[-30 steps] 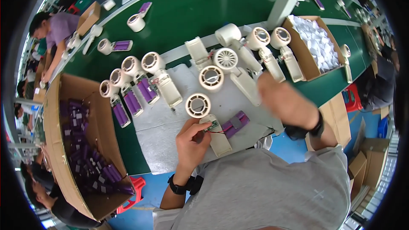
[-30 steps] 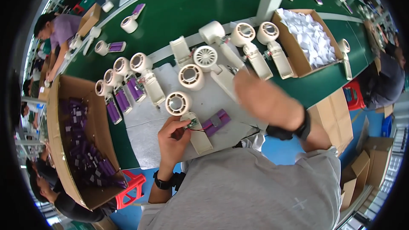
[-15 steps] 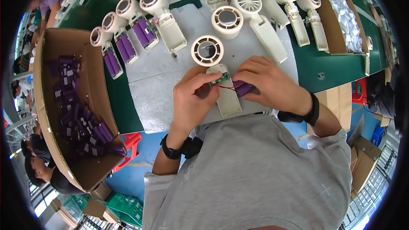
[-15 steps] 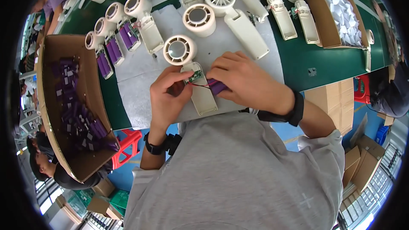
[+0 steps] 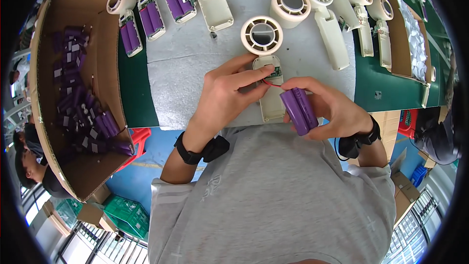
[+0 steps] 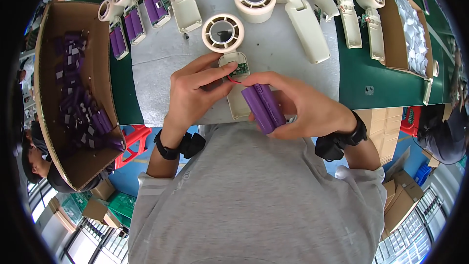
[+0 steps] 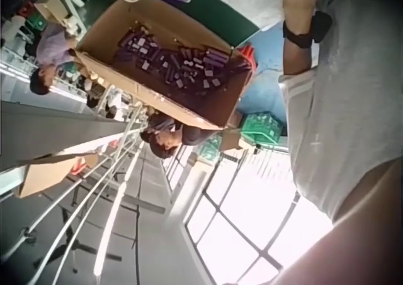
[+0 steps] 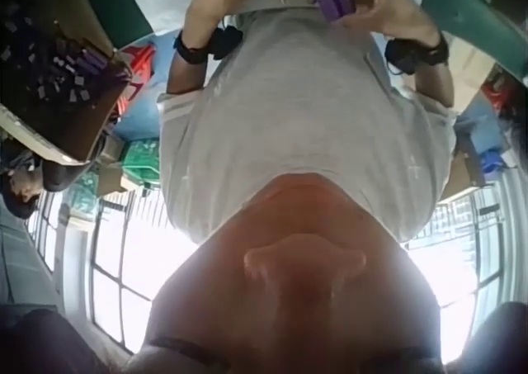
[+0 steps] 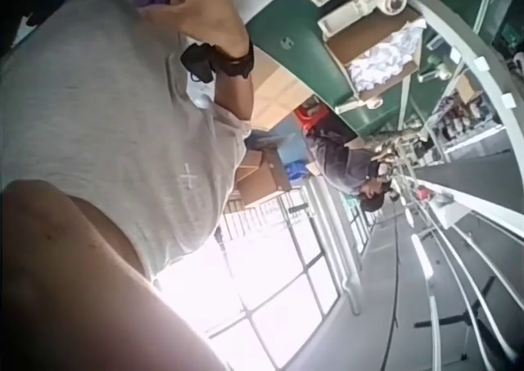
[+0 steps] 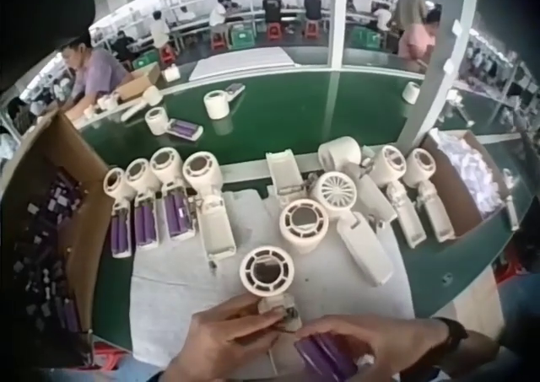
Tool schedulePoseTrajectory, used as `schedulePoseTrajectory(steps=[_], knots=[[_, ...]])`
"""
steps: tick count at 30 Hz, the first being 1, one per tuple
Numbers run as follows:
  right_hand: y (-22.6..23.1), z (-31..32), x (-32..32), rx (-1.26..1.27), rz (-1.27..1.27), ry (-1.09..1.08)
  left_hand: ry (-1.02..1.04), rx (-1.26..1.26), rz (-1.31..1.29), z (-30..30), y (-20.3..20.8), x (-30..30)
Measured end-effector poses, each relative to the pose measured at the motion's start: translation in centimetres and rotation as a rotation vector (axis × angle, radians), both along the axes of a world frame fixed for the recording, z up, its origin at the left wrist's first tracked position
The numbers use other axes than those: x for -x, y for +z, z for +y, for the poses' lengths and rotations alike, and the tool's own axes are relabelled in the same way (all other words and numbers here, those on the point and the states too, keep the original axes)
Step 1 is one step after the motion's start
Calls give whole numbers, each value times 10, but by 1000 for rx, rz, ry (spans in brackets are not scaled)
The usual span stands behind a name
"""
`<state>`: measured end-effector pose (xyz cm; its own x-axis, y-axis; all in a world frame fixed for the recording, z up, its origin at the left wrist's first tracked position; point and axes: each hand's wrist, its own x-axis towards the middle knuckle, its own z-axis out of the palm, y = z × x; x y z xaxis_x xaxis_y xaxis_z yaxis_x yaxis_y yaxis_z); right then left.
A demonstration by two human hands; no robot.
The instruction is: The person assembles portable fans by connecting a circuit board to a battery pack, fitting them into the fan housing, and placing the units on a conveyor belt.
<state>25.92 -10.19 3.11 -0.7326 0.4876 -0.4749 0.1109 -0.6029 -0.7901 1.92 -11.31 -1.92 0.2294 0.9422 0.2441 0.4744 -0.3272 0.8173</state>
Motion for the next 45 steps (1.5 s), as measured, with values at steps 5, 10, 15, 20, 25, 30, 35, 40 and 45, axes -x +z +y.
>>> schedulePoseTrajectory(steps=[5,10,15,20,25,30,35,40,45], knots=[[-1,4,0,-566,-129,108,-60,11,57,2,9,2],[-2,-2,9,-908,-207,84,-112,-31,42,4,6,5],[-15,-10,25,-986,-275,16,-169,-11,20,9,10,9],[-19,-15,36,-1216,-354,-20,-192,17,51,11,13,12],[-17,-27,37,-1207,-417,-84,-199,-15,37,13,12,12],[-17,-30,37,-1368,-486,-37,-192,-18,45,14,11,13],[-18,-34,39,-1424,-552,-6,-147,43,-11,12,13,10],[-21,-29,44,-1187,-538,-97,-142,55,-87,11,12,10],[-19,-20,51,-1119,-528,-92,-157,146,-92,13,10,12]])
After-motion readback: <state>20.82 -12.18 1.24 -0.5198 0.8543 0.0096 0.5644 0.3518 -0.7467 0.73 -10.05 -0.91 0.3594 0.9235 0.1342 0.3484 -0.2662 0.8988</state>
